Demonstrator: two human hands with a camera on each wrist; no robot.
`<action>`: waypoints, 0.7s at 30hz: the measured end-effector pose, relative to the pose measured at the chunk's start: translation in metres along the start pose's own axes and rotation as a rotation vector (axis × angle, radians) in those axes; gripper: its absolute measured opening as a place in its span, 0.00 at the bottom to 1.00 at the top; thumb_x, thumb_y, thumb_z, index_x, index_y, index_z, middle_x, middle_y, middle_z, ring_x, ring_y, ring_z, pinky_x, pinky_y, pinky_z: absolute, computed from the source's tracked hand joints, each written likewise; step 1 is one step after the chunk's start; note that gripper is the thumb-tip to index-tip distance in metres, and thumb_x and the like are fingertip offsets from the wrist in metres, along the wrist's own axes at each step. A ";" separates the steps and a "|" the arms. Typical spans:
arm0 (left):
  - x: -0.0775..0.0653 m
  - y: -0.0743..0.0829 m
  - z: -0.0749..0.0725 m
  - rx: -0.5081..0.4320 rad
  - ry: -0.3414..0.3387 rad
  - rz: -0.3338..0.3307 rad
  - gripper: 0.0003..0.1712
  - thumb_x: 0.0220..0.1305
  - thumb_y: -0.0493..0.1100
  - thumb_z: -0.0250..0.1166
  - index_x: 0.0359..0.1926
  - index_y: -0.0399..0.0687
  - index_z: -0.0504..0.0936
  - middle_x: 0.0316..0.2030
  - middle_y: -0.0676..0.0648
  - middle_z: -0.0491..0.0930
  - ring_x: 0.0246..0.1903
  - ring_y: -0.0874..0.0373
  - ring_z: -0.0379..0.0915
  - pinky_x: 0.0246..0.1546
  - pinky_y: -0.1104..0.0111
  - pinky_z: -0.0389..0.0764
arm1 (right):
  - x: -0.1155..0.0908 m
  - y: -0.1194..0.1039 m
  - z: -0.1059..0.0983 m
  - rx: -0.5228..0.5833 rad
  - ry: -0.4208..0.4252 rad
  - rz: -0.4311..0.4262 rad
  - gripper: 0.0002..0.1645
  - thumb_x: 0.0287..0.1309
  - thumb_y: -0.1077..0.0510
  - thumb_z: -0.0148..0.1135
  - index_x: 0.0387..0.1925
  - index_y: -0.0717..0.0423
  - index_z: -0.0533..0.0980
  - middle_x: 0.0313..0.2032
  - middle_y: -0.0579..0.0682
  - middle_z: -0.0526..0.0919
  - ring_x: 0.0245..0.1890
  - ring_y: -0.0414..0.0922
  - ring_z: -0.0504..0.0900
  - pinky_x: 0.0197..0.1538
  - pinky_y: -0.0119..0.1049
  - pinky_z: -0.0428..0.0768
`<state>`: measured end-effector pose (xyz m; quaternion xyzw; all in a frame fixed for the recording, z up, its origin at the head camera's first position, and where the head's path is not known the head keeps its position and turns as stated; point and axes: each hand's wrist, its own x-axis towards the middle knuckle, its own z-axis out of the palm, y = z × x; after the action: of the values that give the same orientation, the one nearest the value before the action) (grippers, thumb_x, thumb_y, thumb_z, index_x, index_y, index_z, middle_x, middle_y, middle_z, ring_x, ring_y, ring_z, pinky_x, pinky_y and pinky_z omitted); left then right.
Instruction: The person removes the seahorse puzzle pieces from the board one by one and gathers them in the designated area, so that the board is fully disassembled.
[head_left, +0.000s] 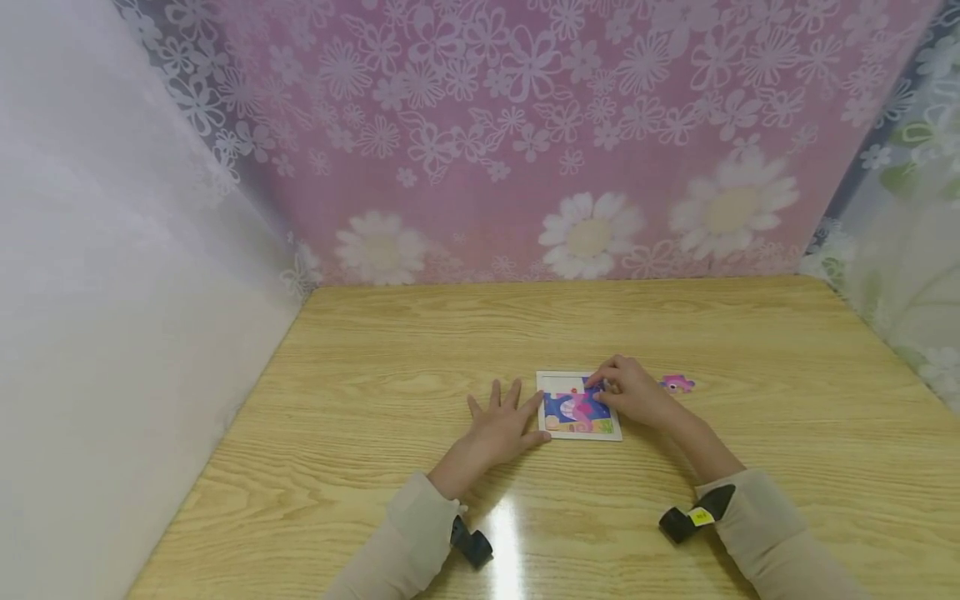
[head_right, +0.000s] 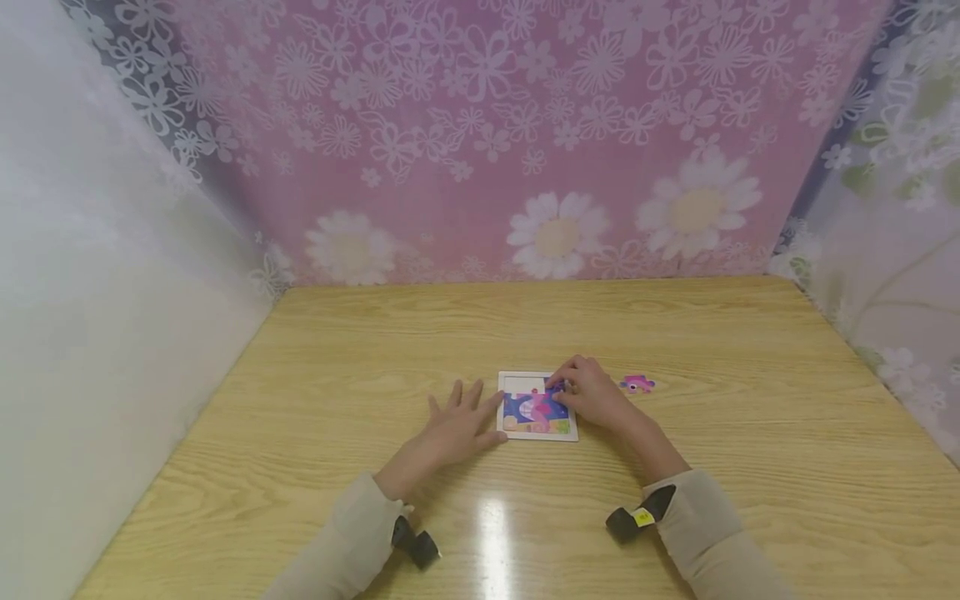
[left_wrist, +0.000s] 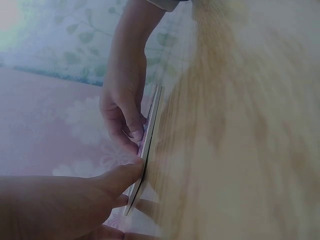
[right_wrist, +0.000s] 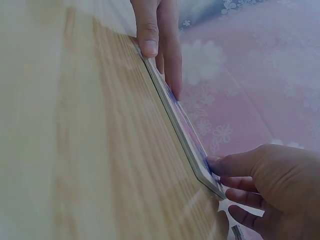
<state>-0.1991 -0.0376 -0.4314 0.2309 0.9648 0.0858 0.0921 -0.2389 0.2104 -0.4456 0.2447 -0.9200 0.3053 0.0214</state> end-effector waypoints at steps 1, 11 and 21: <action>0.000 0.000 0.000 -0.001 0.000 0.000 0.39 0.62 0.66 0.50 0.70 0.60 0.55 0.69 0.40 0.47 0.65 0.35 0.37 0.52 0.33 0.46 | 0.000 0.000 0.000 0.004 0.002 0.002 0.08 0.53 0.66 0.63 0.37 0.55 0.81 0.42 0.56 0.72 0.40 0.52 0.67 0.39 0.45 0.66; 0.000 0.001 0.000 -0.001 -0.016 -0.009 0.39 0.62 0.66 0.49 0.70 0.61 0.54 0.69 0.40 0.46 0.65 0.36 0.36 0.53 0.33 0.44 | 0.000 -0.003 0.001 0.021 0.002 0.039 0.08 0.53 0.66 0.63 0.36 0.56 0.81 0.44 0.58 0.71 0.45 0.56 0.67 0.44 0.50 0.67; 0.000 0.001 -0.001 -0.006 -0.014 -0.004 0.38 0.63 0.65 0.49 0.71 0.61 0.53 0.69 0.40 0.46 0.65 0.35 0.36 0.52 0.33 0.44 | 0.001 -0.001 0.001 0.022 0.017 0.023 0.08 0.53 0.66 0.64 0.37 0.55 0.80 0.45 0.58 0.71 0.46 0.57 0.67 0.48 0.54 0.66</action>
<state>-0.1988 -0.0367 -0.4303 0.2294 0.9643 0.0871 0.0997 -0.2385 0.2085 -0.4457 0.2318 -0.9192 0.3176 0.0228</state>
